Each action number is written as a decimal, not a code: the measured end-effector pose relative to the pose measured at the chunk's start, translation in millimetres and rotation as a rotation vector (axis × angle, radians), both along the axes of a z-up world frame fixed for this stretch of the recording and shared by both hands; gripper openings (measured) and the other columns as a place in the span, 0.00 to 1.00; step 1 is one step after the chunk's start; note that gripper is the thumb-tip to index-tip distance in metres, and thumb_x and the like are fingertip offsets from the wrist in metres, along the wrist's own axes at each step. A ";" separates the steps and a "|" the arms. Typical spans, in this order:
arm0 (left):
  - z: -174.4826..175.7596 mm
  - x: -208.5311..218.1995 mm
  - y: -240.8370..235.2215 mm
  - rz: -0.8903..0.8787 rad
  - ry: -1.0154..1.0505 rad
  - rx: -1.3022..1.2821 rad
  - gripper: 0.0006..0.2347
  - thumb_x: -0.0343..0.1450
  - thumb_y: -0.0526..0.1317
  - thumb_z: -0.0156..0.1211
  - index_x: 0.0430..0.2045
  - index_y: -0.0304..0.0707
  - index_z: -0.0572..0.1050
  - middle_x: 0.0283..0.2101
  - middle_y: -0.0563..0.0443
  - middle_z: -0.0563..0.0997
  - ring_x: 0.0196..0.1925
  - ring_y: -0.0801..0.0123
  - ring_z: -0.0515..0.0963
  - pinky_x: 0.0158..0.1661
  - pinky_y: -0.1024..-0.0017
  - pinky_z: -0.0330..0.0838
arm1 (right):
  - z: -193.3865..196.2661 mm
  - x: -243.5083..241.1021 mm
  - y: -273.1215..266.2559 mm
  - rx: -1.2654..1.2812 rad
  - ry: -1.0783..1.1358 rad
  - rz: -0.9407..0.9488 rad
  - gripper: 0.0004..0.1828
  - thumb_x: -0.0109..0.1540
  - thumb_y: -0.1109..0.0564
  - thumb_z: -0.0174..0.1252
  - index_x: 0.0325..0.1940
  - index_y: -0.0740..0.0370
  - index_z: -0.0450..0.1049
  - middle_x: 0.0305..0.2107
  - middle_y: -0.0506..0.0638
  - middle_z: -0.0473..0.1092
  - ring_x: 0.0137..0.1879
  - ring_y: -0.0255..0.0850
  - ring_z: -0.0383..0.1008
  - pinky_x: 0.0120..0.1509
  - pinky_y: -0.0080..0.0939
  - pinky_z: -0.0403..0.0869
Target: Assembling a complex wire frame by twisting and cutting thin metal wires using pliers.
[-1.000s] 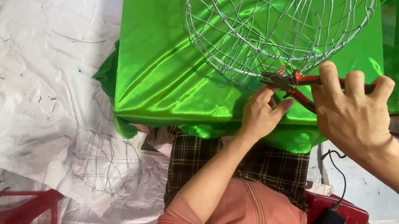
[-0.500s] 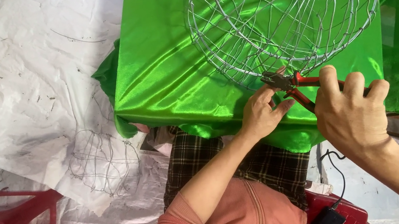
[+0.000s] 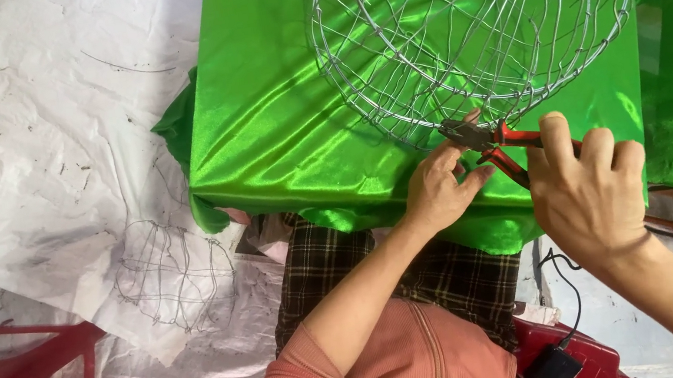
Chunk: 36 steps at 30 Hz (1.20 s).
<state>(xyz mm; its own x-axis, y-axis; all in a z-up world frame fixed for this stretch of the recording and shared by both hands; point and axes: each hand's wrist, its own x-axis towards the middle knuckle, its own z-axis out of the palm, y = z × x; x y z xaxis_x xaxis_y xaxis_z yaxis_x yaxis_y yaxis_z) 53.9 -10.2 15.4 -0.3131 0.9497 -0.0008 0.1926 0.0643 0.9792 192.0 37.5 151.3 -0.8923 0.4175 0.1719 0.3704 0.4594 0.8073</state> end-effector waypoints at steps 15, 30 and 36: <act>7.1 -35.3 -47.4 0.212 0.108 0.200 0.11 0.70 0.28 0.59 0.45 0.35 0.76 0.52 0.44 0.80 0.56 0.61 0.79 0.59 0.71 0.77 | -41.2 84.1 7.9 -0.542 0.312 -0.608 0.23 0.72 0.34 0.42 0.61 0.40 0.74 0.73 0.48 0.60 0.57 0.59 0.70 0.50 0.66 0.72; -4.4 -34.7 -47.2 0.273 0.372 0.177 0.19 0.71 0.35 0.63 0.58 0.41 0.70 0.48 0.43 0.82 0.45 0.61 0.84 0.40 0.68 0.85 | -109.3 73.0 50.6 -0.740 0.692 -0.576 0.28 0.55 0.41 0.66 0.60 0.40 0.76 0.72 0.55 0.53 0.63 0.64 0.54 0.54 0.68 0.59; 7.3 -38.7 -40.7 0.379 0.342 0.356 0.15 0.69 0.28 0.61 0.51 0.33 0.77 0.51 0.39 0.80 0.52 0.50 0.81 0.52 0.57 0.77 | -129.9 23.1 10.3 -0.910 1.213 -0.054 0.12 0.61 0.60 0.67 0.47 0.46 0.84 0.46 0.51 0.76 0.53 0.51 0.74 0.59 0.49 0.72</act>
